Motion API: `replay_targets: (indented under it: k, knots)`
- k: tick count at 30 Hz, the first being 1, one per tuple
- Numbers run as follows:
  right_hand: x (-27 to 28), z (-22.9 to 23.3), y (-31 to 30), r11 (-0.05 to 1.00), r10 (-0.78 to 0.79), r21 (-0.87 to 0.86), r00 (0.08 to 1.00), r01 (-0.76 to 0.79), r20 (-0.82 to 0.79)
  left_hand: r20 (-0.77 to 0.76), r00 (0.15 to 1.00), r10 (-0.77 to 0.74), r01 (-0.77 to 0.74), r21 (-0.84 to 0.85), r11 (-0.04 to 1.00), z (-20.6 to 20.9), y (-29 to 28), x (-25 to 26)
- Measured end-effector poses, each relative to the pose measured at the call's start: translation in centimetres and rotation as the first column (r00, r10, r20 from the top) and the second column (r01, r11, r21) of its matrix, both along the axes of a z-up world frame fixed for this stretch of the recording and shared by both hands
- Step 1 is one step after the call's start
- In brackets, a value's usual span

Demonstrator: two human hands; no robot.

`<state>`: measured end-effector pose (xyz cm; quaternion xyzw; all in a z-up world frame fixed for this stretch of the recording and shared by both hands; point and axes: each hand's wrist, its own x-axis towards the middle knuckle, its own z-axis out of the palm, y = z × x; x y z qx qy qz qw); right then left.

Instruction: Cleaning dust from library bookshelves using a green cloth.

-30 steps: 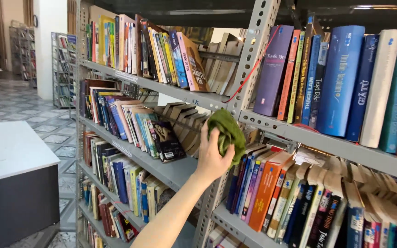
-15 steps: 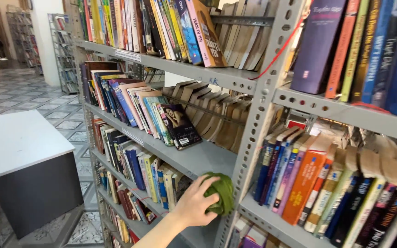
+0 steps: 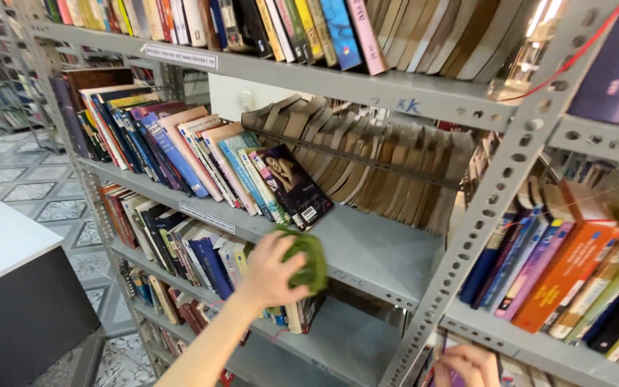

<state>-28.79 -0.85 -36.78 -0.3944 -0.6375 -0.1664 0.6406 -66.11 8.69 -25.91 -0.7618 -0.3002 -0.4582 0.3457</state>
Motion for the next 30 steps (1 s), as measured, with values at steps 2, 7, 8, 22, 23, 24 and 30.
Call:
replay_targets:
  k: [2, 7, 8, 22, 23, 24, 30]
  knots:
    - [-1.9, 3.5, -1.3, 0.999, -0.041, -0.029, 0.998, 0.042, 0.038, 0.002, 0.995, -0.096, 0.096, -0.008, 0.995, 0.9, -0.9, 4.0]
    - [-5.1, 7.6, -0.8, 0.998, -0.055, -0.001, 0.991, 0.056, 0.118, 0.007, 0.933, -0.360, 0.355, -0.192, 0.915, 1.2, -3.6, 11.8]
    - [-5.3, 7.7, -0.6, 0.997, -0.056, -0.042, 0.978, 0.065, 0.200, 0.043, 0.923, -0.382, 0.382, -0.201, 0.902, 2.1, -4.6, 12.1]
    - [-5.4, 6.3, 3.6, 0.996, -0.079, 0.057, 0.948, 0.064, 0.308, 0.025, 0.992, 0.125, -0.124, -0.035, 0.992, -1.0, 3.1, -5.3]
    - [-5.6, 5.8, 3.7, 0.993, -0.115, 0.005, 0.949, 0.119, 0.292, 0.110, 0.987, 0.120, -0.119, -0.013, 0.993, -2.3, 4.0, -4.8]
    - [-5.5, 5.4, 3.6, 0.984, -0.153, -0.047, 0.945, 0.173, 0.288, 0.203, 0.973, 0.110, -0.115, 0.009, 0.993, -3.8, 4.9, -4.0]
    - [-4.0, 1.2, 6.5, 0.950, -0.309, 0.079, 0.873, 0.302, 0.378, 0.135, 0.989, -0.057, 0.052, 0.041, 0.998, -3.0, 0.8, 6.2]
